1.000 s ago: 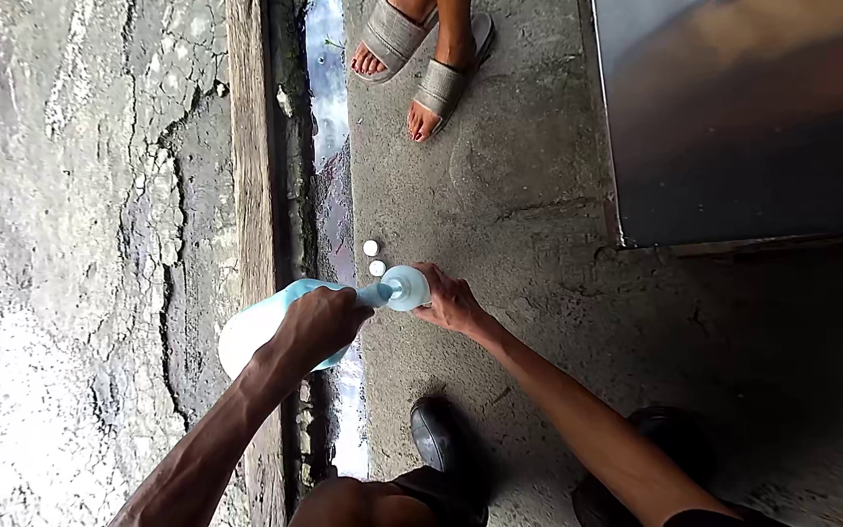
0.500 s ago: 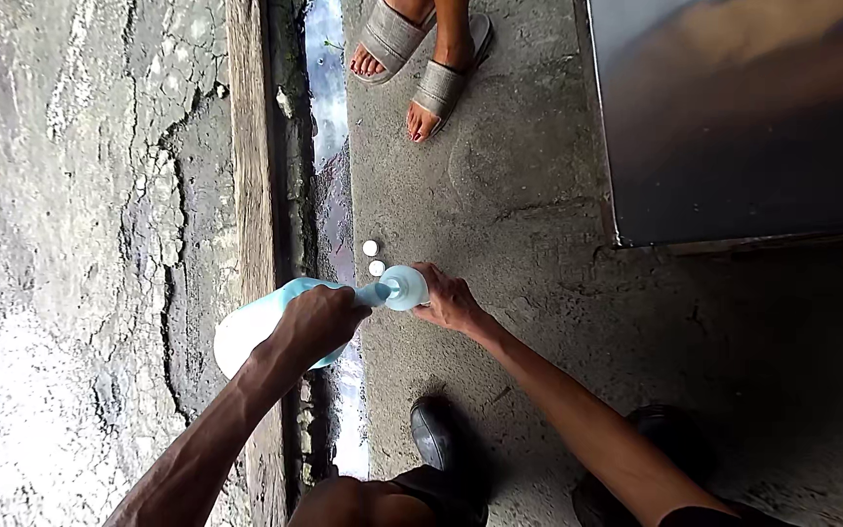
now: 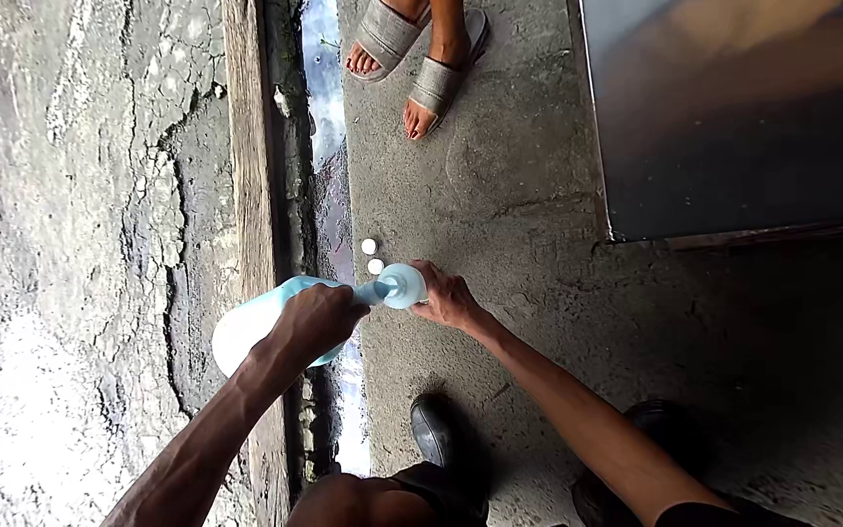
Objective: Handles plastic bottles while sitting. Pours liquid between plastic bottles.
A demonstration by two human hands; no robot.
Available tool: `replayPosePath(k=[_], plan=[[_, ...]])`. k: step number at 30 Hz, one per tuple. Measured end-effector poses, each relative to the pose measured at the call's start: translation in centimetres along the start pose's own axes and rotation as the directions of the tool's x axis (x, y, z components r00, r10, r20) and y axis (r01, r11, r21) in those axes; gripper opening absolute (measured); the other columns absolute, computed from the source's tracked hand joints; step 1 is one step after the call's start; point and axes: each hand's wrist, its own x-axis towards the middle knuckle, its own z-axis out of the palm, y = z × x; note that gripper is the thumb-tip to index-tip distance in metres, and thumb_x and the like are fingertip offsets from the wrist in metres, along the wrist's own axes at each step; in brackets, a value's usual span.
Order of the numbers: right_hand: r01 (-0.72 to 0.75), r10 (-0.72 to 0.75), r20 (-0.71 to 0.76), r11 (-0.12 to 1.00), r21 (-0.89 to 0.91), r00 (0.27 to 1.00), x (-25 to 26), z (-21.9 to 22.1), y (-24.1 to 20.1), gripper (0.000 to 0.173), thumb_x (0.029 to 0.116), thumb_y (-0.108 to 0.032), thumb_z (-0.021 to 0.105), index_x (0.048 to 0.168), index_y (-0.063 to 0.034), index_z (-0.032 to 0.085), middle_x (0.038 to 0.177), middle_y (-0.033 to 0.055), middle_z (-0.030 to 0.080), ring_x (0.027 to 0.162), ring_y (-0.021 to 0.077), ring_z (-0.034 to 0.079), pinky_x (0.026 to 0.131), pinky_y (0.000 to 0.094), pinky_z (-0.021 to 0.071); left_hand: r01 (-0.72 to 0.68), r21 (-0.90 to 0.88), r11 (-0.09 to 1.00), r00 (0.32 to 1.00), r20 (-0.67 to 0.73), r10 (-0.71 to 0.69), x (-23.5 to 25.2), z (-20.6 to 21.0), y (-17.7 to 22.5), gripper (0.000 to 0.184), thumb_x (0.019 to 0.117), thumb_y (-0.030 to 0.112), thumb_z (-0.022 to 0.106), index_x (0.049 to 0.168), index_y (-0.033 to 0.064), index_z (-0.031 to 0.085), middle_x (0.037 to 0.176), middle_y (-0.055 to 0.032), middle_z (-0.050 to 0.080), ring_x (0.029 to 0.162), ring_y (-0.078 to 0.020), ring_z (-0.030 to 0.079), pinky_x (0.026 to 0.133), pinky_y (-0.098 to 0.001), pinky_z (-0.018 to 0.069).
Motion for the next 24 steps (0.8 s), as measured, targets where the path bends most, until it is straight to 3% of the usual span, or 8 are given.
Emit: replayPosePath(k=[24], plan=[[-0.021, 0.021, -0.004, 1.0, 0.01, 1.0, 0.01, 0.32, 0.14, 0.073, 0.0744, -0.022, 0.086, 0.138, -0.0022, 0.057, 0.13, 0.0155, 0.067, 0.1, 0.0303, 0.073, 0.074, 0.0494, 0.0613, 0.028, 0.042, 0.999, 0.999, 0.036, -0.029, -0.03, -0.61, 0.55, 0.041, 0.1027, 0.049, 0.057, 0.087, 0.0112, 0.064, 0.072, -0.0079, 0.063, 0.074, -0.0288, 0.067, 0.066, -0.0502, 0.0531]])
